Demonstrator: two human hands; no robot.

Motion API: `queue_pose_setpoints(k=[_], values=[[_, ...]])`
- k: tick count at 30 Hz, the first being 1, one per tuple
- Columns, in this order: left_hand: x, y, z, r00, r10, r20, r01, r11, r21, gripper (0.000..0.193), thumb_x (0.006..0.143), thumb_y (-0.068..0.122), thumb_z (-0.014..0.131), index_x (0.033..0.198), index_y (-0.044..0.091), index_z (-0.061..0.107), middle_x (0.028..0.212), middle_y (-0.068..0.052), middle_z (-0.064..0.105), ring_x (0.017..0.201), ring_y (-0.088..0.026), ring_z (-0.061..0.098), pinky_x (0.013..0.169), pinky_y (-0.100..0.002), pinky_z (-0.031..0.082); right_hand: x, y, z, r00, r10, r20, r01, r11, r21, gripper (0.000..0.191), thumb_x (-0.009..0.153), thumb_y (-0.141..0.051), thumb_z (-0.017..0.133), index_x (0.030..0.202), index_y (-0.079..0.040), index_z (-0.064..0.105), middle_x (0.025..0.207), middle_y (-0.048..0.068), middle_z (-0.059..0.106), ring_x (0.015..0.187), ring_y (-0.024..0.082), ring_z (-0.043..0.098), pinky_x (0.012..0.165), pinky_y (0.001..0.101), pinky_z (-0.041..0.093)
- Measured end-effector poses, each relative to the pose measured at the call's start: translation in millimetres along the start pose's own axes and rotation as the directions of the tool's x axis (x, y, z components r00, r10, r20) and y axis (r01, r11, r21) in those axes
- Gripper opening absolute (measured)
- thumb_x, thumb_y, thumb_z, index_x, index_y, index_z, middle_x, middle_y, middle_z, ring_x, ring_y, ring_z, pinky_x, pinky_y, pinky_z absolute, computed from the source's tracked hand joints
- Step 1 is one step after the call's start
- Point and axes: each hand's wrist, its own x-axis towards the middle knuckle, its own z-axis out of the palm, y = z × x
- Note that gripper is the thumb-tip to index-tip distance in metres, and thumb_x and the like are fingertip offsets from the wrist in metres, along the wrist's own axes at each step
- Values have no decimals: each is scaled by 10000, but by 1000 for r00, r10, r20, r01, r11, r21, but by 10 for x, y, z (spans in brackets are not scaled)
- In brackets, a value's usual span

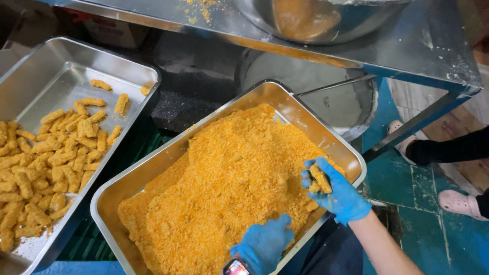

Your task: The person sits on the floor with a tray of orange seasoning powder on their lap, rolling batter-coated snack pieces in the powder by hand to coat them, then places the coated pieces into a second tray beside them, repeating this for pieces across the episode.

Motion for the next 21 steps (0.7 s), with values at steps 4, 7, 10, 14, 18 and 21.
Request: queue_pose_setpoints(k=[4, 7, 10, 14, 18, 21], values=[[164, -19, -3, 985, -3, 174, -7, 998, 56, 269, 809, 24, 630, 1066, 100, 647, 1054, -157, 657, 955, -374, 690, 714, -492, 563, -9, -227, -38, 999, 19, -34, -35, 819, -572, 303, 967, -322, 664, 1124, -70, 727, 899, 47, 673, 808, 149, 641, 680, 290, 540], [161, -102, -99, 995, 18, 103, -3, 990, -140, 347, 758, 71, 696, 1101, 115, 677, 1042, -164, 695, 955, -410, 664, 754, -503, 546, 85, -318, -10, 983, 166, 76, 45, 185, -982, 356, 862, -317, 791, 1064, -27, 747, 933, 104, 738, 817, 197, 689, 705, 345, 560], [-5, -263, -222, 978, 116, -172, -169, 925, -340, 348, 806, 186, 826, 1108, 81, 687, 995, -149, 709, 913, -348, 663, 765, -433, 524, 278, -241, 38, 949, 229, -217, -108, -412, -905, 485, 686, -358, 839, 1073, -83, 739, 953, 148, 785, 814, 260, 754, 720, 411, 587], [-540, -752, -540, 920, -382, -89, 39, 315, -948, 264, 905, 242, 739, 1128, 106, 700, 915, -2, 660, 812, -94, 569, 685, -253, 461, 497, -6, 36, 918, 347, -195, 125, -715, -687, 511, 608, -422, 886, 982, -90, 783, 1059, 187, 739, 946, 327, 721, 824, 457, 581], [-1311, -1747, -1371, 571, -598, -562, -84, 639, -765, 299, 986, 342, 673, 1077, 61, 717, 963, -14, 694, 883, -102, 624, 798, -287, 543, 580, -6, 27, 904, 345, -253, 123, -776, -619, 528, 576, -392, 827, 1021, -110, 811, 1080, 160, 768, 993, 296, 743, 860, 432, 594], [-1882, -2383, -2080, 231, -614, -755, 517, 735, -439, 619, 849, 420, 795, 1293, 30, 610, 1093, -172, 686, 981, -289, 672, 856, -394, 525, 522, -243, 169, 920, 330, -213, 31, -603, -797, 694, 610, -427, 843, 1234, -158, 706, 1181, 89, 757, 1067, 243, 730, 906, 363, 577]])
